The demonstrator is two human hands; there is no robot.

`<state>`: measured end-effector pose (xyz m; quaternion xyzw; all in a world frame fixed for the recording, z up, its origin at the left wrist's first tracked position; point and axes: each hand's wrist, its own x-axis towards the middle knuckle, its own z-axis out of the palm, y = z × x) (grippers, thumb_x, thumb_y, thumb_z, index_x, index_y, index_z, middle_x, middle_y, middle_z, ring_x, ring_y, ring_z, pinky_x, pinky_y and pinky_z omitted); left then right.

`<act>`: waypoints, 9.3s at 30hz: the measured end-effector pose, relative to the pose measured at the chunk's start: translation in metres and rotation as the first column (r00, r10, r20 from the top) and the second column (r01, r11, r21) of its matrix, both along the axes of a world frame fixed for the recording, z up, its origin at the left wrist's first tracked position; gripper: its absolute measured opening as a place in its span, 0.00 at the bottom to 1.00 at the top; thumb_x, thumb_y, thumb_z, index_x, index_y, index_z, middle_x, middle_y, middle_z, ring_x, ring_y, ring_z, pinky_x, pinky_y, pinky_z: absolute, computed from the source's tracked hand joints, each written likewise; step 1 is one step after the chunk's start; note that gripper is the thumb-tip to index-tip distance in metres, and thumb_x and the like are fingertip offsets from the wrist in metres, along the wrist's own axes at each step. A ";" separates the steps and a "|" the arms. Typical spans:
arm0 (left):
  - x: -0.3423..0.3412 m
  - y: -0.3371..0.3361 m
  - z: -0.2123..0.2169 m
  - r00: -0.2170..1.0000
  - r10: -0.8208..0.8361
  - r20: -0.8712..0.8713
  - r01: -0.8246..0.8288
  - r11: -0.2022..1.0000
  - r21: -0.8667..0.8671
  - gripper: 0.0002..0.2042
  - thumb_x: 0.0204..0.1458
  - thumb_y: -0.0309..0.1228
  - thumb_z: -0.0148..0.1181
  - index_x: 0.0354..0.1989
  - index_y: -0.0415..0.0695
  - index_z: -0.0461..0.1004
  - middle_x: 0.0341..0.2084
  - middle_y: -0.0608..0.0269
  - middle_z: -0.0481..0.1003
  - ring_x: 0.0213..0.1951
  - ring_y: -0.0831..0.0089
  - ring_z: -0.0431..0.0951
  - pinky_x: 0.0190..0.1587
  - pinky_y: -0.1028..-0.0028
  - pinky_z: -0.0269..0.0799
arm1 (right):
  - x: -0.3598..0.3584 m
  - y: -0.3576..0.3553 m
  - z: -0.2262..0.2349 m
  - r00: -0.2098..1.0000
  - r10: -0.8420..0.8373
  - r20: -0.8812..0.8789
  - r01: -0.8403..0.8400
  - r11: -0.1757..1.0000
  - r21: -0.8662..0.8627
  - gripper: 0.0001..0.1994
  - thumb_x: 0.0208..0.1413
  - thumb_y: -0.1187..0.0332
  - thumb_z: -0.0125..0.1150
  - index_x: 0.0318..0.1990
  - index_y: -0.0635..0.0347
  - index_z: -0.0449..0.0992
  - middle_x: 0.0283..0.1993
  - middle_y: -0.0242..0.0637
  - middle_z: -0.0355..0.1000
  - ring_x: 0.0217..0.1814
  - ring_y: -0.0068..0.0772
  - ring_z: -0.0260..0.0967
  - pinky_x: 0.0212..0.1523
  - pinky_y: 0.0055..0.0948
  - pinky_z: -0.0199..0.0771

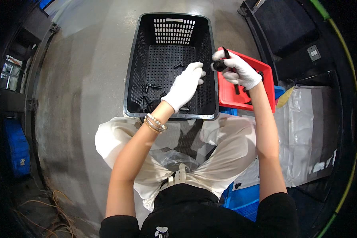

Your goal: The person inserts small plastic components into a larger black housing by hand.

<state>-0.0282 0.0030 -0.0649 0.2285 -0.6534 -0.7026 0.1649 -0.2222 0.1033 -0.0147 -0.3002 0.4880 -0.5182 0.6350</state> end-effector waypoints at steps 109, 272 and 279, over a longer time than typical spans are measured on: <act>0.044 -0.031 0.010 0.977 0.211 0.016 -0.202 0.954 -0.222 0.06 0.55 0.30 0.49 0.33 0.42 0.70 0.28 0.71 0.70 0.30 0.85 0.65 0.34 0.83 0.63 | -0.086 0.044 -0.169 -0.104 0.500 -0.860 0.220 0.855 0.470 0.16 0.50 0.68 0.47 0.46 0.51 0.74 0.58 0.44 0.63 0.54 0.44 0.67 0.54 0.37 0.66; 0.030 -0.009 0.036 0.890 0.445 -0.101 -0.456 0.876 -0.159 0.14 0.55 0.33 0.50 0.45 0.37 0.65 0.24 0.58 0.73 0.23 0.75 0.71 0.27 0.73 0.68 | 0.036 -0.035 0.004 0.387 -0.380 -0.840 0.123 0.924 -0.361 0.17 0.52 0.58 0.51 0.38 0.63 0.77 0.37 0.47 0.75 0.42 0.41 0.73 0.44 0.31 0.71; 0.027 -0.012 0.032 0.869 0.473 -0.148 -0.494 0.803 -0.334 0.10 0.52 0.28 0.53 0.41 0.39 0.66 0.30 0.63 0.73 0.28 0.80 0.70 0.32 0.77 0.69 | -0.102 0.020 -0.116 0.304 -0.037 -0.952 0.563 0.813 0.148 0.13 0.46 0.70 0.50 0.38 0.55 0.79 0.40 0.48 0.74 0.45 0.44 0.72 0.46 0.34 0.69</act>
